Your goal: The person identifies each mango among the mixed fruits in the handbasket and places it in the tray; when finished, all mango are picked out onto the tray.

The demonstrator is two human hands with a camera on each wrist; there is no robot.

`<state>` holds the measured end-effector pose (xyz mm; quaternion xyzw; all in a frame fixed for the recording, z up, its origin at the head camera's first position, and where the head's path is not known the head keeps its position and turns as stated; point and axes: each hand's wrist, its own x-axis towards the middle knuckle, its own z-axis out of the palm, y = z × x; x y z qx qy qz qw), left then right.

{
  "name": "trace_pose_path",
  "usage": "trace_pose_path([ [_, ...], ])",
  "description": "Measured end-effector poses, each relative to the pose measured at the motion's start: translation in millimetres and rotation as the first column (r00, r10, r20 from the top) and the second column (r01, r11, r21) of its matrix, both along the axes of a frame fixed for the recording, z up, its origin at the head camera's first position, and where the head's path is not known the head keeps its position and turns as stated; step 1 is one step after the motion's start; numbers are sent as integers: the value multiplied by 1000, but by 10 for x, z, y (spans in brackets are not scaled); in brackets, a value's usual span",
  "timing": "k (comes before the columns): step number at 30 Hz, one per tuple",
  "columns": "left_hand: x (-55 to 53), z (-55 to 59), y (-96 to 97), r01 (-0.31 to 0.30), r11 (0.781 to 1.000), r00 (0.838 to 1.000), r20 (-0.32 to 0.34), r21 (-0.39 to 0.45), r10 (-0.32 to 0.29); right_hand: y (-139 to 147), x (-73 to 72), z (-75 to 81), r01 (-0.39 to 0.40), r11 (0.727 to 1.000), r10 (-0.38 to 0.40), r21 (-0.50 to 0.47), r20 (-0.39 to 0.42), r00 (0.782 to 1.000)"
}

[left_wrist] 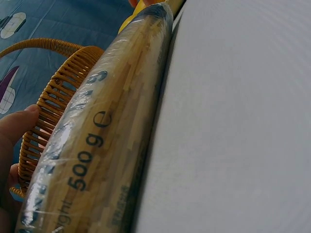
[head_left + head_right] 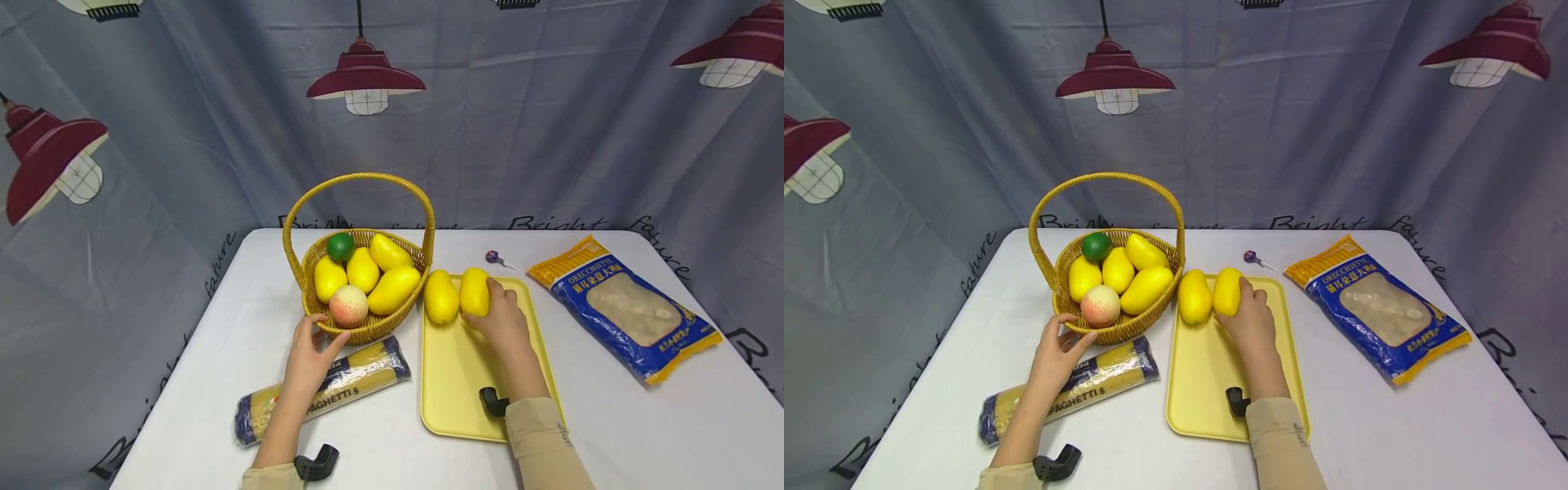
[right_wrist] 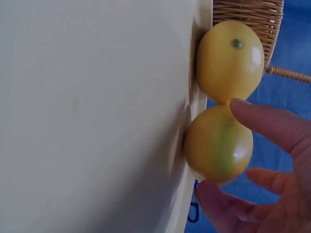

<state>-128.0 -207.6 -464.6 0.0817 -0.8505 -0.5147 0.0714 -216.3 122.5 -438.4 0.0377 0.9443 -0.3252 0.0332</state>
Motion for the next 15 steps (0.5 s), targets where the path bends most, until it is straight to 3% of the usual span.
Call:
trace_pose_path([
  [8, -8, 6, -7, 8, 1000, 1000, -8, 5, -8, -58, 79, 252, -22, 998, 26, 51, -76, 997],
  [15, -5, 1, 0, 3, 1000, 1000, -6, 12, -3, -270, 117, 468, -110, 993, 104, -41, -132, 986],
])
